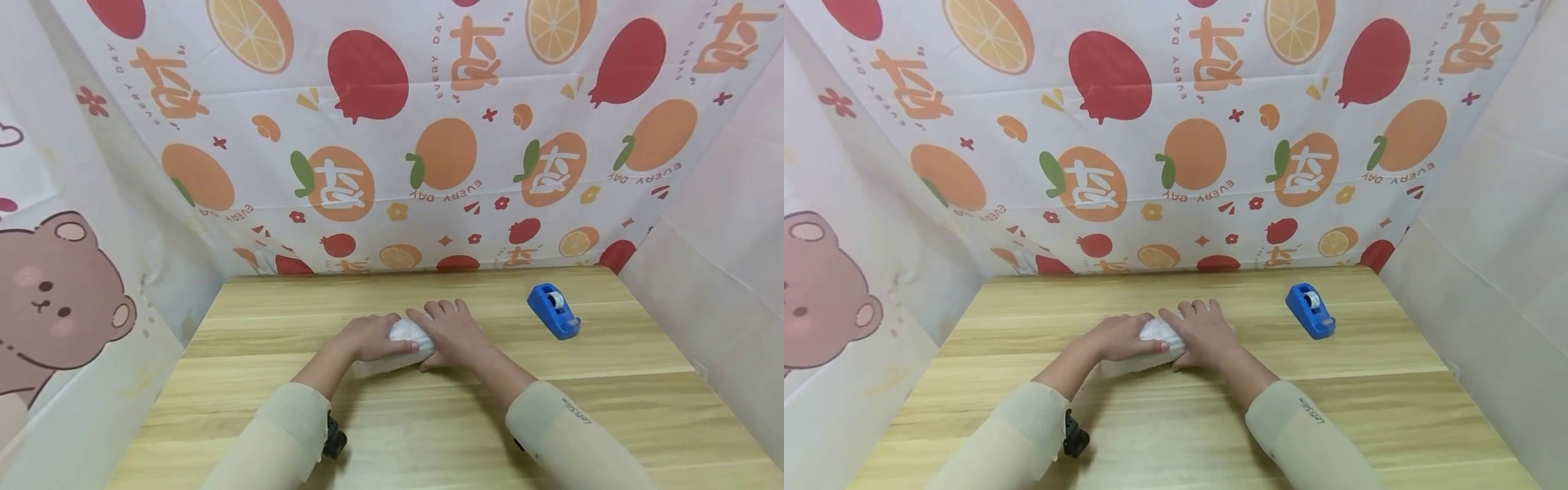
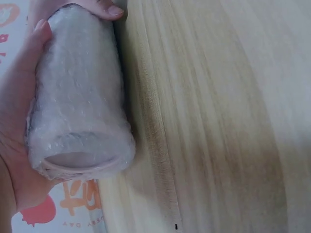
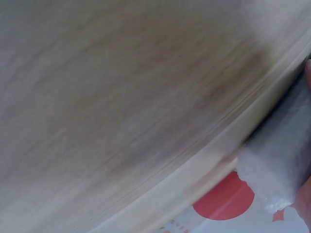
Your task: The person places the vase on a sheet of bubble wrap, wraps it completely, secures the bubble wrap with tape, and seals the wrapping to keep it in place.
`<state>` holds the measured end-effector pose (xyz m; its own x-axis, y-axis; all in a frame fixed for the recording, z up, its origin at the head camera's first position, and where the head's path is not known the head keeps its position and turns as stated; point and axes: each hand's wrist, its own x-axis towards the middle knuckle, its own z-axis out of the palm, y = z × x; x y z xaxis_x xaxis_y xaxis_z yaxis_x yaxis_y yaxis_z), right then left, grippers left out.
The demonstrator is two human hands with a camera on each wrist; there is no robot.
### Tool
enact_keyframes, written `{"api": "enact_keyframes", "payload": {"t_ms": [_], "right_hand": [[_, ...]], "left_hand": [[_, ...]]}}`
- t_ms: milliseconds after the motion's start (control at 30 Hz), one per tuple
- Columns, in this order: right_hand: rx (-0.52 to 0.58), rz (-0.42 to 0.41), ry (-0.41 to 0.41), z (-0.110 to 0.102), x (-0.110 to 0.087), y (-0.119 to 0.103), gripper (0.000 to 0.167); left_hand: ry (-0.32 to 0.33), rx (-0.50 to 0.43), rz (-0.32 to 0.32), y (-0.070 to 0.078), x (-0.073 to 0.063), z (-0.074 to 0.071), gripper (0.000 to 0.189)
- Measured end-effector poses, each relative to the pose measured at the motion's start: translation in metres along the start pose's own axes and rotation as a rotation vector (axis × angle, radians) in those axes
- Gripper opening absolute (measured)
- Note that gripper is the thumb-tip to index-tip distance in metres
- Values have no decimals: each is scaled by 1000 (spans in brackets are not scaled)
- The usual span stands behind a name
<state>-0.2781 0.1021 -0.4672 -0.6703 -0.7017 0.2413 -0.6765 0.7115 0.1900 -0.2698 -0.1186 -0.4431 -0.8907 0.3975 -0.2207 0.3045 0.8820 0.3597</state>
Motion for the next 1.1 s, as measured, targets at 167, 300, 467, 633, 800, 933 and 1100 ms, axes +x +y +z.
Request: {"api": "enact_keyframes", "payload": {"t_ms": [167, 300, 467, 633, 800, 933, 1100], "right_hand": [[5, -1, 12, 0, 2, 0, 101], [31, -7, 29, 0, 3, 1, 89], [104, 5, -15, 0, 5, 8, 89], [156, 8, -61, -2, 2, 17, 92], [188, -32, -50, -6, -2, 19, 98], [150, -76, -22, -9, -4, 18, 88], [78, -120, -48, -7, -4, 13, 87]], "left_hand": [[-20, -76, -29, 1, -3, -2, 98], [12, -68, -24, 3, -7, 0, 98], [86, 61, 91, 8, -17, 5, 86], [208, 251, 265, 11, -36, 15, 65], [331, 208, 395, 11, -58, 17, 54], [357, -38, 304, 19, -59, 8, 71], [301, 60, 134, 26, -40, 19, 109]]}}
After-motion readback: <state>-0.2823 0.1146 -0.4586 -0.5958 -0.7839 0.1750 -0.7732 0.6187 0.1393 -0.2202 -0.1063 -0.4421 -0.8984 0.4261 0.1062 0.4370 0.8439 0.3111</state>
